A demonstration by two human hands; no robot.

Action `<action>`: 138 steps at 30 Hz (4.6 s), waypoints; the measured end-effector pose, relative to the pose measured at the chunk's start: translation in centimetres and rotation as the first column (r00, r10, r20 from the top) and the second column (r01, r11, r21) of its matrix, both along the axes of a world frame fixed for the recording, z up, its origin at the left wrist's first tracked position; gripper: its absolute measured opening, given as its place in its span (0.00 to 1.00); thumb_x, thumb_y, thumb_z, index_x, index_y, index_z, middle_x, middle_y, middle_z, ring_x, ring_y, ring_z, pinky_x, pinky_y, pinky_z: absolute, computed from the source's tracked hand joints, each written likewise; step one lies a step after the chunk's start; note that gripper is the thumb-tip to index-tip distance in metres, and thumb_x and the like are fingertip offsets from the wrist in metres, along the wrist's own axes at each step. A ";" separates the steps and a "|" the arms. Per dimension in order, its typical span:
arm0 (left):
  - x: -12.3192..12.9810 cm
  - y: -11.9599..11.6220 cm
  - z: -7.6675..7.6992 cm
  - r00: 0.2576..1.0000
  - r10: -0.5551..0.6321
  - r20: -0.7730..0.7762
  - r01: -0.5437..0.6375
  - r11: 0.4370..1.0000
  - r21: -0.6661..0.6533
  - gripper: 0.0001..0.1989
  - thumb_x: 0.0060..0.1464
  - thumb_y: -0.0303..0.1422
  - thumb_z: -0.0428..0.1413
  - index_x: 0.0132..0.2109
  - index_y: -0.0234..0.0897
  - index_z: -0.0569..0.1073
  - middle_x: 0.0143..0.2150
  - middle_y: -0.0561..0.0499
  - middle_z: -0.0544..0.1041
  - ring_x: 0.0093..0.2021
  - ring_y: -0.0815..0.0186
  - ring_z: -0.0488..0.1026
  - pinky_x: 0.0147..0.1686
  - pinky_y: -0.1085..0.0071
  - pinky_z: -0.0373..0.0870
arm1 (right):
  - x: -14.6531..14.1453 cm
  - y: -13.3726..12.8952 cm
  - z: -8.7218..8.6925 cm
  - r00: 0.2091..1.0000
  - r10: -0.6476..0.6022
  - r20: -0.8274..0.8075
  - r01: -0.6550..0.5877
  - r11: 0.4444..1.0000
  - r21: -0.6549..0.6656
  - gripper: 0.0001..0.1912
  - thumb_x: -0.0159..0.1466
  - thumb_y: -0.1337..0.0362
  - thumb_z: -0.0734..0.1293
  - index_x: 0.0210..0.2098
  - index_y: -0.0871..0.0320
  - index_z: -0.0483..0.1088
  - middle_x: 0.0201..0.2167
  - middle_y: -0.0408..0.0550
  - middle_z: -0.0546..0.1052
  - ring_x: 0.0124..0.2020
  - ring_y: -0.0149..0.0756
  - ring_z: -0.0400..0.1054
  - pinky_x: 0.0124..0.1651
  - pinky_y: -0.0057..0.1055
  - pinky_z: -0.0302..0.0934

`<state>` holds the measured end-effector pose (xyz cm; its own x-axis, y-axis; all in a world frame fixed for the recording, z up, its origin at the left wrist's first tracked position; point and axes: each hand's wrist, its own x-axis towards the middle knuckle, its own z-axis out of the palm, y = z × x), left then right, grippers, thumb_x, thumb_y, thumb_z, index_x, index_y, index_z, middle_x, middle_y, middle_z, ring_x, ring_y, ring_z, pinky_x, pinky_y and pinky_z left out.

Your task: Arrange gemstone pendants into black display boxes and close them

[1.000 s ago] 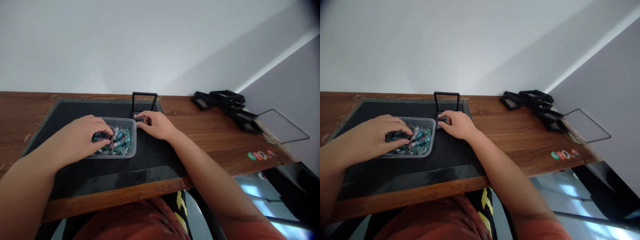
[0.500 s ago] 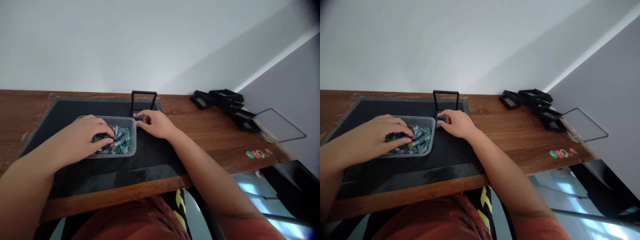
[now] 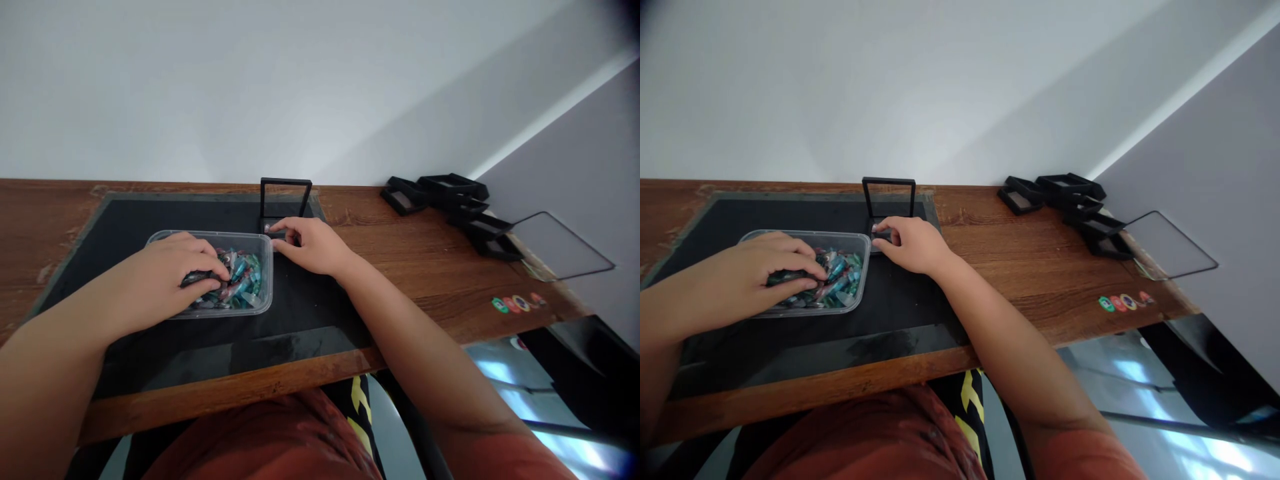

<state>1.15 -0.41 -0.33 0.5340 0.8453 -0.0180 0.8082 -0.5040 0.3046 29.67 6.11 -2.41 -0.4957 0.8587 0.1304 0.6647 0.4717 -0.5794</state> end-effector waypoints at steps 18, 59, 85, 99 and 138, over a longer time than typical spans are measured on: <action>0.4 -0.2 0.3 0.999 -0.028 -0.033 0.029 0.999 0.014 0.19 0.68 0.41 0.46 0.42 0.50 0.83 0.50 0.51 0.82 0.52 0.53 0.74 0.56 0.55 0.64 | 0.0 0.2 -0.3 0.999 0.017 -0.039 -0.018 0.999 -0.032 0.18 0.68 0.56 0.70 0.52 0.59 0.79 0.29 0.42 0.76 0.29 0.30 0.64 0.34 0.30 0.52; 0.1 -0.4 0.7 0.990 -0.015 -0.141 0.027 0.996 0.083 0.19 0.63 0.42 0.50 0.42 0.54 0.87 0.48 0.46 0.82 0.48 0.48 0.73 0.50 0.50 0.68 | 0.4 0.1 -0.2 0.999 0.047 -0.011 -0.047 0.999 -0.020 0.19 0.69 0.57 0.69 0.56 0.57 0.76 0.33 0.43 0.75 0.30 0.31 0.63 0.35 0.31 0.52; 0.2 -0.6 0.0 0.995 -0.012 -0.103 0.016 0.999 0.037 0.15 0.63 0.46 0.53 0.42 0.59 0.86 0.48 0.48 0.79 0.48 0.50 0.68 0.52 0.51 0.62 | 0.4 0.1 -0.2 0.998 0.061 -0.014 -0.061 0.998 -0.026 0.20 0.69 0.55 0.70 0.56 0.58 0.76 0.34 0.45 0.76 0.32 0.32 0.63 0.36 0.31 0.52; 0.3 -0.7 -0.1 1.000 0.019 -0.017 -0.019 1.000 0.007 0.11 0.60 0.43 0.56 0.34 0.50 0.82 0.48 0.50 0.80 0.49 0.51 0.69 0.56 0.52 0.58 | 0.4 0.0 -0.1 0.998 0.060 -0.019 -0.061 0.997 -0.039 0.20 0.69 0.56 0.70 0.56 0.58 0.76 0.33 0.44 0.75 0.31 0.31 0.62 0.36 0.31 0.52; 2.6 -2.0 2.1 0.971 -0.153 0.182 0.031 0.840 0.541 0.07 0.67 0.33 0.57 0.41 0.49 0.79 0.42 0.59 0.85 0.45 0.61 0.79 0.51 0.62 0.70 | -1.8 -3.0 1.7 0.810 0.465 -0.357 -0.270 0.836 0.477 0.06 0.70 0.63 0.72 0.40 0.59 0.80 0.27 0.40 0.79 0.29 0.26 0.70 0.40 0.30 0.60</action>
